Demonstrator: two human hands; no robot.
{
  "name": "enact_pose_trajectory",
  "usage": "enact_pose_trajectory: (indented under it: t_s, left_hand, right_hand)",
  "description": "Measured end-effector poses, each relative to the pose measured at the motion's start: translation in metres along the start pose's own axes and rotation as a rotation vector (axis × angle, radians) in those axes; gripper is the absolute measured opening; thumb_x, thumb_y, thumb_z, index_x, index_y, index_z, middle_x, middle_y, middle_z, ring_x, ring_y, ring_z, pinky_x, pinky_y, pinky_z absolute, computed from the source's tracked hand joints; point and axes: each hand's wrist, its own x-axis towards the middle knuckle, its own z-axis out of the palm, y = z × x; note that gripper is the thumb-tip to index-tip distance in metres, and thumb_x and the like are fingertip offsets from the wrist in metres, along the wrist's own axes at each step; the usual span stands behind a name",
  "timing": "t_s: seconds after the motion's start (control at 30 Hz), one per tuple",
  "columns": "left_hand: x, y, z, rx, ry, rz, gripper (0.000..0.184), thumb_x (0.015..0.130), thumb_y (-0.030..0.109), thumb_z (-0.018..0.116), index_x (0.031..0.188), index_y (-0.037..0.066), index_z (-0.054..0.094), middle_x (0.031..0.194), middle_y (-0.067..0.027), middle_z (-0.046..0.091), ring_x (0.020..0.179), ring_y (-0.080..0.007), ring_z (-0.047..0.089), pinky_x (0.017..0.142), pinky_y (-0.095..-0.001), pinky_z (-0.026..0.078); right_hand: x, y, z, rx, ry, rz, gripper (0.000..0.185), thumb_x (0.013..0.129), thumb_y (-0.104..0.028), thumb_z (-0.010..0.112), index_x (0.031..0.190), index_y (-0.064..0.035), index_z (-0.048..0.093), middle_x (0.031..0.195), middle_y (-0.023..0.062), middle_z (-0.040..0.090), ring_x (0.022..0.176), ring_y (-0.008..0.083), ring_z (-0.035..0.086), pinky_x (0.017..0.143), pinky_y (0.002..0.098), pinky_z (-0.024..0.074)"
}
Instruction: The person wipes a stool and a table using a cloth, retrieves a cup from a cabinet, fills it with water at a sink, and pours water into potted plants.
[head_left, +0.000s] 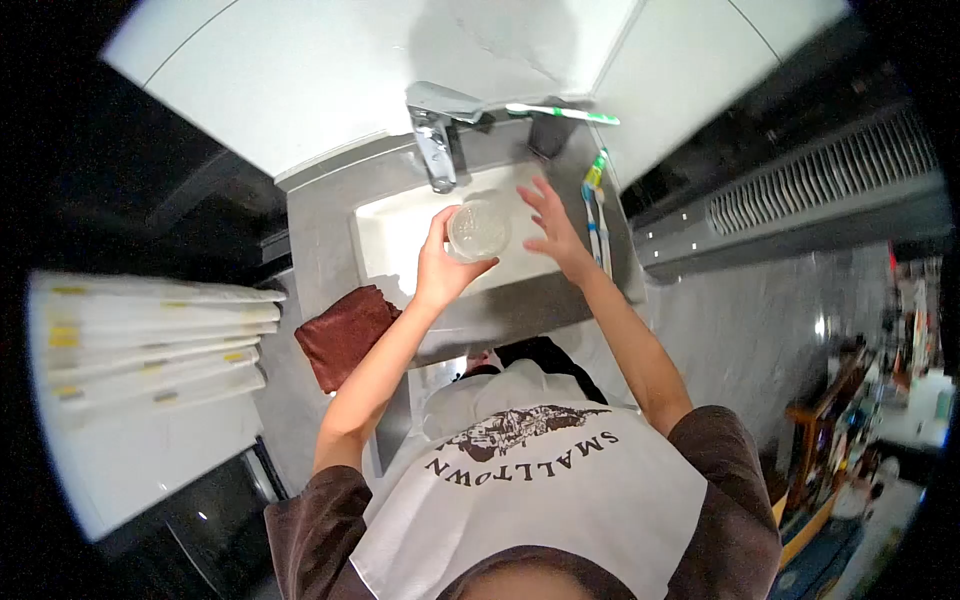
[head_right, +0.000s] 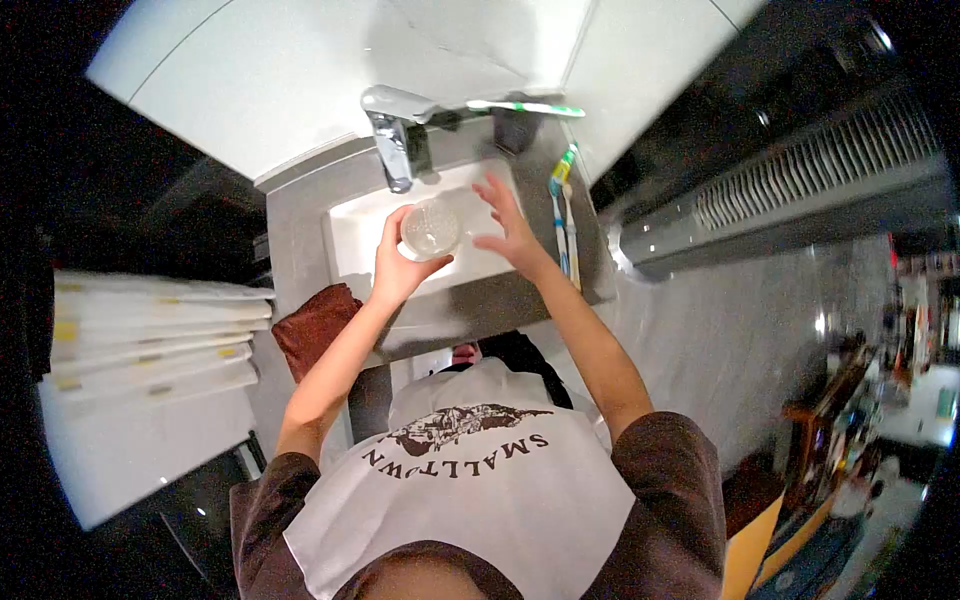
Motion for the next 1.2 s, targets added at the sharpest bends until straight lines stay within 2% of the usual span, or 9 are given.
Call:
enact_pose_trajectory:
  t_s: [0.2,0.33,0.57,0.8,0.93,1.0,1.03,1.1,1.2]
  left_hand:
    - [-0.032,0.081,0.022,-0.222,-0.281,0.155,0.079,0.051,0.016,0.081,0.117,0.004,0.039,0.108,-0.0095,0.053,0.104,-0.0194,0.050,0.088,-0.0306,0.039]
    - [-0.058,0.136,0.056,-0.258,-0.533,0.170,0.073,0.052,0.015,0.080,0.113,0.002,0.043,0.107,-0.0114,0.052,0.103,-0.0210,0.050,0.087,-0.0306,0.039]
    - [-0.098,0.205,0.159,-0.370,-0.764,0.435,0.076,0.052,0.018,0.082,0.113,0.000,0.041,0.105,-0.0125,0.052,0.100,-0.0227,0.051,0.085,-0.0335,0.040]
    - [-0.127,0.257,0.302,-0.588,-1.210,0.340,0.098,0.054,0.016,0.080,0.131,0.004,0.020,0.125,-0.0137,0.038,0.116,-0.0231,0.038,0.095,-0.0358,0.030]
    - [-0.137,0.208,0.392,-0.495,-1.311,0.275,0.071,0.071,0.009,0.067,0.129,0.010,0.027,0.129,-0.0108,0.037,0.117,-0.0214,0.037,0.093,-0.0358,0.032]
    - [-0.143,0.168,0.426,-0.202,-1.299,-0.036,0.051,0.078,0.014,0.062,0.122,0.006,0.038,0.121,-0.0106,0.045,0.111,-0.0204,0.044,0.090,-0.0317,0.035]
    - [-0.144,0.121,0.439,-0.067,-1.283,0.157,0.041,0.082,0.019,0.057,0.118,0.004,0.042,0.114,-0.0101,0.048,0.106,-0.0206,0.046,0.086,-0.0338,0.039]
    - [-0.147,0.069,0.443,0.377,-1.257,0.194,0.051,0.081,0.037,0.055,0.115,0.000,0.044,0.110,-0.0171,0.053,0.104,-0.0298,0.050,0.087,-0.0368,0.038]
    - [-0.152,-0.090,0.425,0.700,-1.423,0.024,0.047,0.079,0.034,0.055,0.110,0.000,0.048,0.110,-0.0207,0.052,0.101,-0.0324,0.051,0.085,-0.0356,0.040]
  right_hand:
    - [-0.117,-0.043,0.012,-0.523,0.117,-0.011,0.094,0.059,-0.035,0.075,0.131,-0.0070,0.023,0.128,0.0157,0.035,0.121,0.0282,0.031,0.100,0.0376,0.0244]
    - [-0.172,-0.077,0.000,-0.498,0.349,-0.118,0.090,0.056,-0.031,0.078,0.125,-0.0007,0.029,0.118,0.0151,0.045,0.109,0.0273,0.045,0.093,0.0367,0.0340]
    - [-0.289,-0.075,-0.052,-0.357,0.707,-0.123,0.090,0.053,-0.023,0.082,0.124,-0.0026,0.030,0.117,0.0125,0.045,0.108,0.0224,0.046,0.088,0.0349,0.0396]
    - [-0.401,-0.104,-0.144,-0.406,1.041,-0.213,0.089,0.050,-0.020,0.083,0.122,-0.0030,0.032,0.117,0.0128,0.046,0.108,0.0233,0.047,0.087,0.0349,0.0399]
    - [-0.463,-0.108,-0.202,-0.488,1.137,-0.211,0.089,0.050,-0.018,0.083,0.122,-0.0023,0.032,0.116,0.0129,0.046,0.107,0.0233,0.047,0.087,0.0342,0.0402]
    - [-0.489,-0.112,-0.225,-0.587,1.248,-0.123,0.089,0.050,-0.017,0.083,0.122,-0.0017,0.032,0.116,0.0134,0.046,0.107,0.0232,0.047,0.088,0.0346,0.0396]
    - [-0.498,-0.113,-0.238,-0.588,1.255,-0.125,0.089,0.050,-0.017,0.083,0.122,-0.0017,0.032,0.116,0.0134,0.046,0.107,0.0232,0.047,0.088,0.0346,0.0396]
    - [-0.516,-0.112,-0.265,-0.532,1.318,-0.144,0.089,0.051,-0.016,0.083,0.122,-0.0016,0.031,0.115,0.0132,0.046,0.107,0.0235,0.047,0.088,0.0358,0.0394]
    - [-0.537,-0.097,-0.312,-0.507,1.355,-0.143,0.094,0.050,-0.023,0.084,0.121,-0.0020,0.027,0.117,0.0115,0.040,0.107,0.0202,0.044,0.087,0.0359,0.0407]
